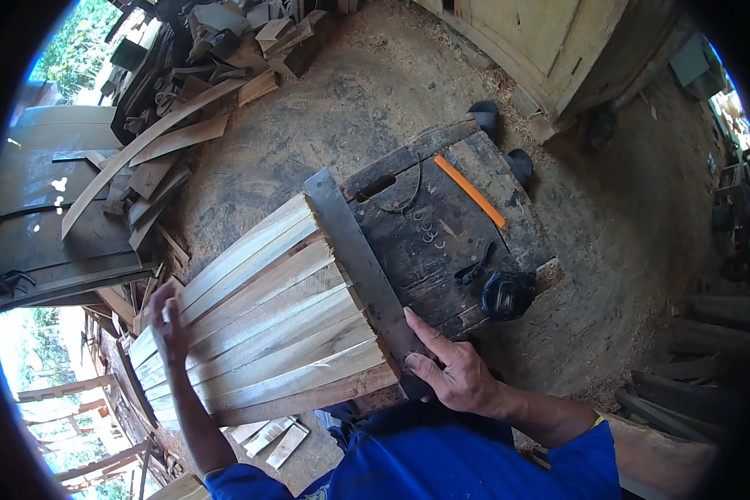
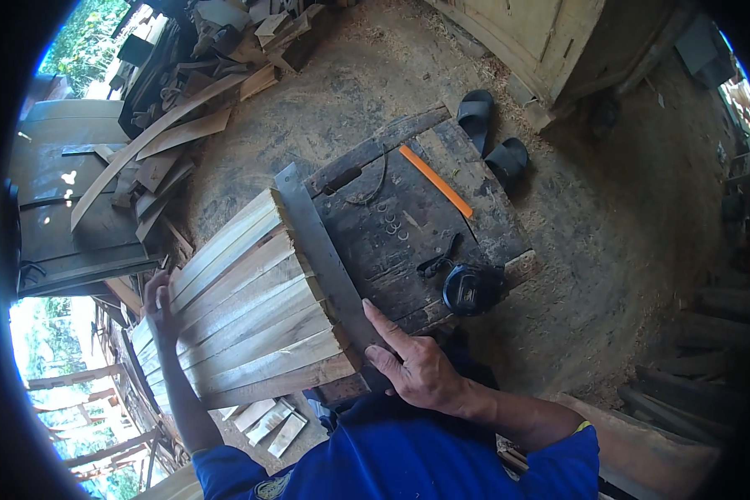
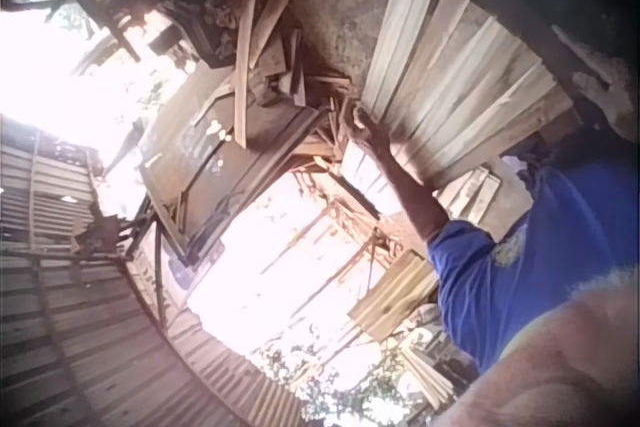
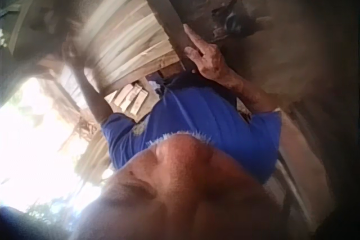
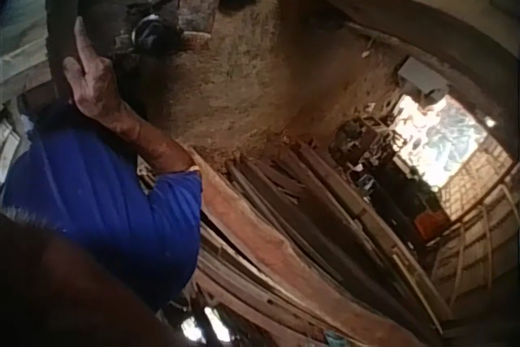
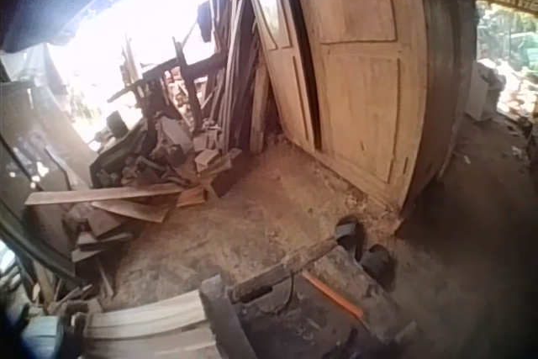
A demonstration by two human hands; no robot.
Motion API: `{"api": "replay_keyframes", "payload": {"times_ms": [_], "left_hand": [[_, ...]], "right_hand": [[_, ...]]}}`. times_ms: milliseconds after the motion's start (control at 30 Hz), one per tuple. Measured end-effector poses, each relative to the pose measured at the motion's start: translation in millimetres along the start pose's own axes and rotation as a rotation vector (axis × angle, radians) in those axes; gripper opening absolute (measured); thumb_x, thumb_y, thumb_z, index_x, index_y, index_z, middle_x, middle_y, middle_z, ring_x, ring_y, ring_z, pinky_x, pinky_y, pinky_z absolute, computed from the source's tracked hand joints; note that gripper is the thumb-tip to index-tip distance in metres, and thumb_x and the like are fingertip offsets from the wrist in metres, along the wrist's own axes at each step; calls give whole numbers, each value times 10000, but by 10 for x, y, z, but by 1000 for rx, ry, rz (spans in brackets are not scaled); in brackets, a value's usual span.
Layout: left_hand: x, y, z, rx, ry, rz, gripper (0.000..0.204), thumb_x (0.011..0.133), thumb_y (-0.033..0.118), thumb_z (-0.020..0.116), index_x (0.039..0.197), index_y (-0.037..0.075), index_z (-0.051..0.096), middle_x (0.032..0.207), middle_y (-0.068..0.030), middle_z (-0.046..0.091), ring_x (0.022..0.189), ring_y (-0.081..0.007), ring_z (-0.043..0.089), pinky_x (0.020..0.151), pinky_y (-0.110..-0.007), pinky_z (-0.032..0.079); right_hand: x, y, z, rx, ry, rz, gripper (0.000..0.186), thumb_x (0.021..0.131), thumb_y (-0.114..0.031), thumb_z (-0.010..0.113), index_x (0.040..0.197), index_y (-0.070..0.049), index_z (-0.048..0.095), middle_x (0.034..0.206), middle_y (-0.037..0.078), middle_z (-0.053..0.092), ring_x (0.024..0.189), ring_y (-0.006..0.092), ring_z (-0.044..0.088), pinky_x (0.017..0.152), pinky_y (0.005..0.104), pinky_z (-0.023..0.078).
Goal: The person measures and marks multiple wood planks using a tape measure, a square, and a pencil while sitting in a woodworking area.
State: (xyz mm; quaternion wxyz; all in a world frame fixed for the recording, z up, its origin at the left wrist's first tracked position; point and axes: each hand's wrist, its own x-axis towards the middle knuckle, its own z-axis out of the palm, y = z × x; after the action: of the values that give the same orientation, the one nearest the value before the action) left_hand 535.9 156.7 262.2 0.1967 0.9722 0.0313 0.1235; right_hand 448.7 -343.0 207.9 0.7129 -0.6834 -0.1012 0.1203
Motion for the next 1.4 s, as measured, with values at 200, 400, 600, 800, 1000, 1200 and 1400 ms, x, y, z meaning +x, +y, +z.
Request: {"api": "replay_keyframes", "payload": {"times_ms": [200,400,600,800,1000,1200,1400], "left_hand": [[-862,-2298,-1687,918,-57,-529,747,1041,615,386,1398,-17,560,1368,-261,573,1227,-367,566,1043,-461,428],[-1562,-2859,-1857,708,23,-994,759,1037,624,379,1401,-18,555,1370,-263,573,1231,-370,564,1043,-463,428],[-1637,-2990,-1691,589,101,-1007,771,1034,633,372,1405,-19,551,1372,-264,573,1235,-373,563,1043,-465,427],[-1615,-3000,-1629,558,130,-1016,783,1030,642,365,1409,-19,547,1374,-266,572,1239,-376,561,1043,-467,427],[-1598,-3049,-1547,542,147,-1024,795,1027,651,358,1413,-20,542,1375,-268,572,1243,-380,560,1044,-469,426],[-1625,-3076,-1554,539,152,-1036,808,1023,660,351,1416,-21,538,1377,-270,571,1247,-383,558,1044,-471,426],[-1640,-3089,-1552,534,163,-1037,820,1020,668,345,1420,-22,533,1379,-272,571,1251,-386,557,1044,-473,425]], "right_hand": [[29,27,12,-98,36,-112,640,986,-68,616,1550,28,328,1137,315,684,932,340,750,811,361,562],[99,-78,2,-149,45,-38,598,977,-42,608,1522,46,376,1186,337,657,1073,398,703,867,372,548],[176,-120,32,-149,33,36,579,978,-26,600,1507,72,384,1178,328,665,1090,363,706,874,354,544],[204,-192,23,-172,12,109,557,975,-13,603,1487,88,409,1245,317,648,1122,339,696,913,341,532],[218,-166,27,-198,25,56,549,971,-4,605,1476,97,417,1337,328,595,1242,363,628,988,358,511],[233,-187,30,-171,15,65,541,976,-13,603,1472,101,421,1339,333,591,1243,380,624,995,365,510],[226,-231,-2,-134,-1,175,544,976,-21,607,1479,81,427,1311,331,609,1205,366,650,974,356,519]]}}
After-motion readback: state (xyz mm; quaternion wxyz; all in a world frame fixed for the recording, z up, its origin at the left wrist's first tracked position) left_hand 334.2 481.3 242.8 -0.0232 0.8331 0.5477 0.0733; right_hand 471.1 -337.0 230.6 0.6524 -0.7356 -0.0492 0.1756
